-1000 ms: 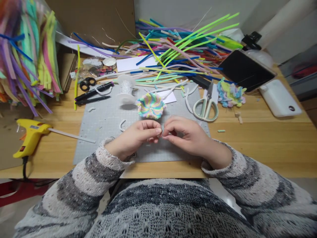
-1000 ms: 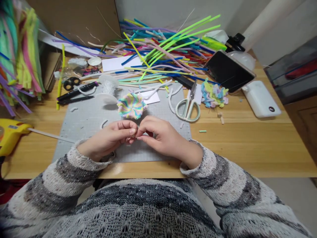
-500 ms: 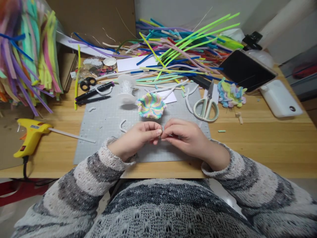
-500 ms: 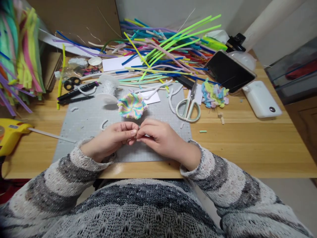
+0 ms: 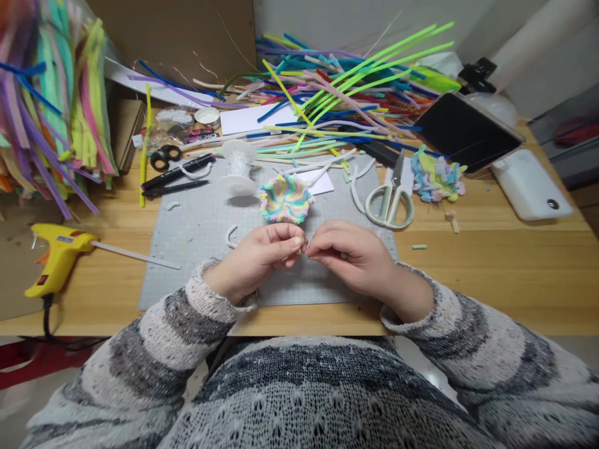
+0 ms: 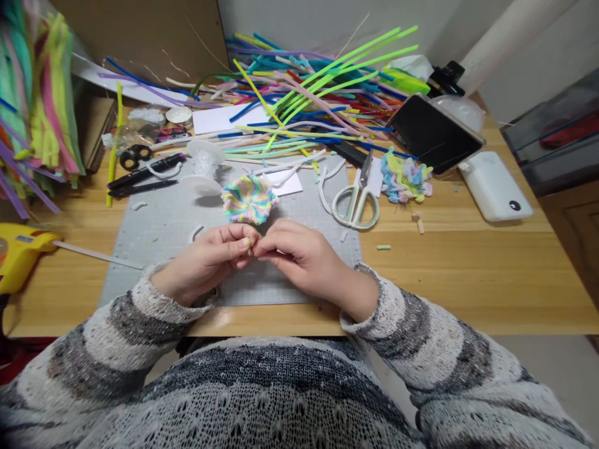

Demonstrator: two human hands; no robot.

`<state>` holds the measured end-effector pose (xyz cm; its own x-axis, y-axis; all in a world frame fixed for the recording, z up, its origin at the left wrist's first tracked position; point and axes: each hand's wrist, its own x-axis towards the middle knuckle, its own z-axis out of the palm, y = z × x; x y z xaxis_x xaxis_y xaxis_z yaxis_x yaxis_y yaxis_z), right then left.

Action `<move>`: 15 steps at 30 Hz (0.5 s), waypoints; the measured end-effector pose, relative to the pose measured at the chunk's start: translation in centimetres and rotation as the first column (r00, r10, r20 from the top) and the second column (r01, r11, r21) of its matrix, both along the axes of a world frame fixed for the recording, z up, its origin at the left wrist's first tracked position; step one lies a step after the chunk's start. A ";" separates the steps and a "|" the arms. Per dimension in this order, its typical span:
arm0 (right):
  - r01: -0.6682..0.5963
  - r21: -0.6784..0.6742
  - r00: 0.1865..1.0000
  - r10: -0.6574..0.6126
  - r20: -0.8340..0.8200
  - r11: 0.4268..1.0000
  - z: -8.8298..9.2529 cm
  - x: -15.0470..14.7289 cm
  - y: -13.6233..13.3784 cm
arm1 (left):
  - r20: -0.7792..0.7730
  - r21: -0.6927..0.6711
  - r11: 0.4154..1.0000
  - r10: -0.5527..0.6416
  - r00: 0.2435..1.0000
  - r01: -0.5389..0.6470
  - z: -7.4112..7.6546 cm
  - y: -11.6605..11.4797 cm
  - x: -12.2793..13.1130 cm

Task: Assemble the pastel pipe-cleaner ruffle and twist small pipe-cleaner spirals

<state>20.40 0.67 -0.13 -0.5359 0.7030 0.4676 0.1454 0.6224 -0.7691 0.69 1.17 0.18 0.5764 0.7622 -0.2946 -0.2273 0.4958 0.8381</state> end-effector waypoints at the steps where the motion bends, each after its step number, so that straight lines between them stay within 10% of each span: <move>1: -0.020 0.006 1.000 0.019 0.017 1.000 0.0 0.0 0.0 | -0.010 -0.007 1.000 -0.008 1.000 0.008 -0.1 0.0 0.0; 15: -0.010 -0.041 0.976 0.019 0.219 0.999 0.1 0.5 0.5 | -0.096 -0.101 0.942 -0.330 0.939 0.320 -0.3 0.0 -0.6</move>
<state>20.88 1.14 -0.07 -0.6323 0.7102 0.3096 0.3045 0.5953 -0.7436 0.13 1.19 -0.09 0.7492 0.5089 -0.4239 0.0487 0.5959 0.8016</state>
